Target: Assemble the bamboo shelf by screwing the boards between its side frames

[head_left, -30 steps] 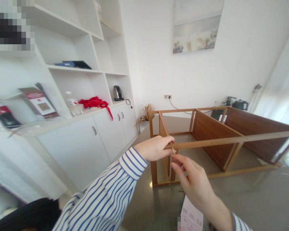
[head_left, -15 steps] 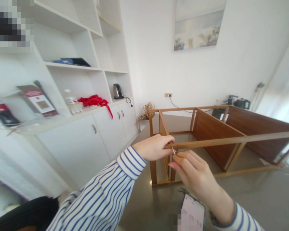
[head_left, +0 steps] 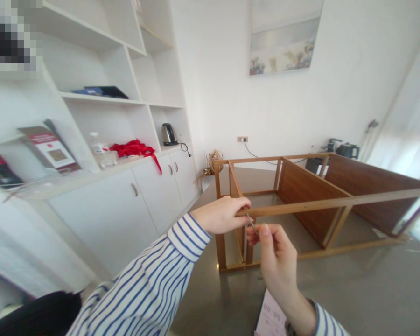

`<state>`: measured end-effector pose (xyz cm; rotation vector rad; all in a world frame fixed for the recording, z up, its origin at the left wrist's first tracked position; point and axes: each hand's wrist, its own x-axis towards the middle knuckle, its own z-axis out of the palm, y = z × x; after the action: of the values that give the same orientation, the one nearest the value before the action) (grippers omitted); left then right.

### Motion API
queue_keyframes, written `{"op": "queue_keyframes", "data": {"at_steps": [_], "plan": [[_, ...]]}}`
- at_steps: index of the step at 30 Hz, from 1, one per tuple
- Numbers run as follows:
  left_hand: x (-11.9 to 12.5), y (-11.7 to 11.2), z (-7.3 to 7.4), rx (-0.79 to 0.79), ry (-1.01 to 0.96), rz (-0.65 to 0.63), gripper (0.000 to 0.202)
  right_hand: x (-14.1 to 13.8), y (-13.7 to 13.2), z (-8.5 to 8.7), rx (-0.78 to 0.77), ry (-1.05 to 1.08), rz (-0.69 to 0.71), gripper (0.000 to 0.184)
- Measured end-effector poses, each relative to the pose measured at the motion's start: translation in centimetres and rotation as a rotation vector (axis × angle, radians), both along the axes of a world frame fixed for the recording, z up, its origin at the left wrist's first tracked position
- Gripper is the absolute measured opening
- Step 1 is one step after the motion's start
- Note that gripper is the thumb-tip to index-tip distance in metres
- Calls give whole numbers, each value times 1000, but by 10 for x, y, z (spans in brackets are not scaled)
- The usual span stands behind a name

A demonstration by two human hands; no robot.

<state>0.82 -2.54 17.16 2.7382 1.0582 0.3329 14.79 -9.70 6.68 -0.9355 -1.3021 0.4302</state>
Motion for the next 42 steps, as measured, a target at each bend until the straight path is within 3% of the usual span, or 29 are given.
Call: {"op": "queue_keyframes", "data": {"at_steps": [4, 8, 11, 17, 23, 29, 33, 35, 39, 42], "plan": [[-1, 1, 0, 16, 5, -10, 30, 20, 3, 9, 198, -361, -81, 13], [-1, 2, -1, 10, 1, -18, 28, 47, -3, 33, 539, -993, -232, 26], [0, 2, -1, 16, -3, -12, 30, 59, -12, 53, 611, -1328, -292, 28], [-1, 2, -2, 13, 1, -10, 30, 51, -22, 75, 688, -1579, -310, 31], [-1, 3, -2, 23, -7, -23, 30, 35, -27, 76, 629, -1697, -371, 31], [-1, 5, -3, 35, 2, -17, 33, 31, -26, 58, 525, -1523, -470, 31], [-1, 6, -4, 33, -2, -12, 32, 24, -22, 44, 396, -1187, -422, 23], [-1, 5, -3, 29, -6, -18, 31, 20, -20, 37, 217, -918, -310, 18], [-1, 4, -2, 23, -5, -15, 31, 5, -18, 28, -258, -250, 65, 19], [0, 4, -1, 14, -13, -5, 32, -7, -18, 26, -442, 255, 309, 25]]}}
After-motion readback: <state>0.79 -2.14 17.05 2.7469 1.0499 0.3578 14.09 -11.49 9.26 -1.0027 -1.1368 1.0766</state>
